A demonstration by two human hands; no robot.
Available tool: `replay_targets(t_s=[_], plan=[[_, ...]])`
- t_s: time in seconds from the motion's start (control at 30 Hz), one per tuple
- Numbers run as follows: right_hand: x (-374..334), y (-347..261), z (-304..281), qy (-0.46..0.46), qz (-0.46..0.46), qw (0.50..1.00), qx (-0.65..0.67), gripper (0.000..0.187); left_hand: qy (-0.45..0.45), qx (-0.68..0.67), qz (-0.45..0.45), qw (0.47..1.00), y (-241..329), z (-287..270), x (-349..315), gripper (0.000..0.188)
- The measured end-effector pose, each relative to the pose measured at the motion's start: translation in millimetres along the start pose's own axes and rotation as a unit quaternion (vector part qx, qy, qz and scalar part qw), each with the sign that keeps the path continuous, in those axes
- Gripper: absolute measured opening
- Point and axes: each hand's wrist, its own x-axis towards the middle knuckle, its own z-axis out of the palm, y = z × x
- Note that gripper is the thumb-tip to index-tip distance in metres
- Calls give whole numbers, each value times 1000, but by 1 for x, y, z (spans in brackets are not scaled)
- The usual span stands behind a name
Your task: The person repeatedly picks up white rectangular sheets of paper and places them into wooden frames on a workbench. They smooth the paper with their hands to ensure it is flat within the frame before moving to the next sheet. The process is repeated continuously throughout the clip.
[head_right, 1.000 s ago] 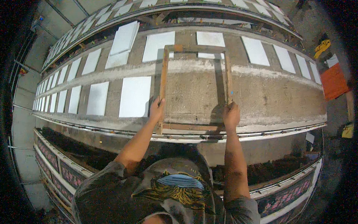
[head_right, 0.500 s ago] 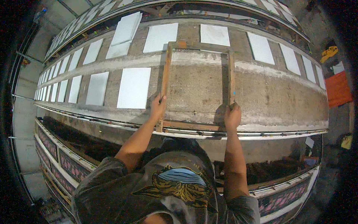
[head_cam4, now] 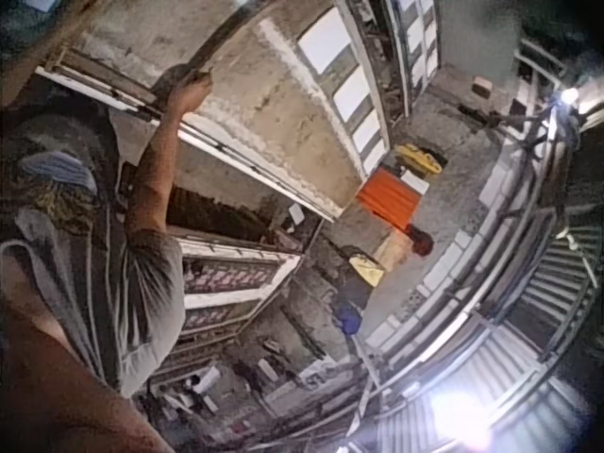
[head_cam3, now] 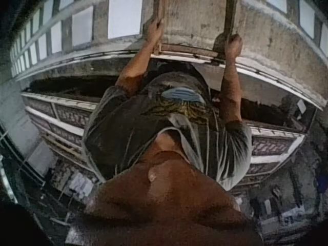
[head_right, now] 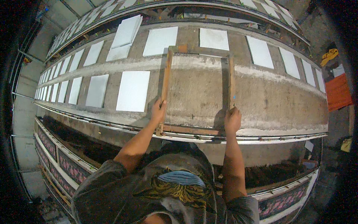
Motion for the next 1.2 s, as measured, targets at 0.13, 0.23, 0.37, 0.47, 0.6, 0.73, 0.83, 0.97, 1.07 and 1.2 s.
replay_targets(t_s=[0.13, 0.23, 0.37, 0.47, 0.6, 0.73, 0.83, 0.97, 1.07, 1.2], plan=[[0, 0, 5, 59, -38, 997, 17, 20, 37, -7, 35, 999, -22, 12, 2, 66], [1, 8, 7, 15, 0, 1000, 0, 26, -3, -6, -15, 1000, -13, 9, 2, 66], [3, 7, 6, -9, 6, 1000, -11, 28, -21, 3, -36, 999, -1, 2, 1, 67], [3, 16, 15, 20, -7, 1000, -10, 25, -12, 20, -22, 999, -2, 4, 1, 67], [0, -2, 2, 26, -14, 1000, 10, 23, -63, 33, -88, 994, 12, -9, 0, 66], [-1, 2, 5, 22, 8, 998, -62, 39, 13, 85, 0, 996, -18, 11, 3, 63], [-3, -31, -10, 45, 28, 980, -194, 53, -82, 111, -53, 989, 44, -32, 6, 56], [13, -88, 12, 64, -89, 984, -137, 59, -11, 110, 7, 994, 25, -49, 27, 50], [20, -174, 49, 22, -197, 980, -1, 51, 23, 34, -10, 999, 17, -82, 63, 47], [19, -322, 111, -129, -161, 950, 236, 40, 100, -88, -43, 990, -17, -123, 133, 43]])
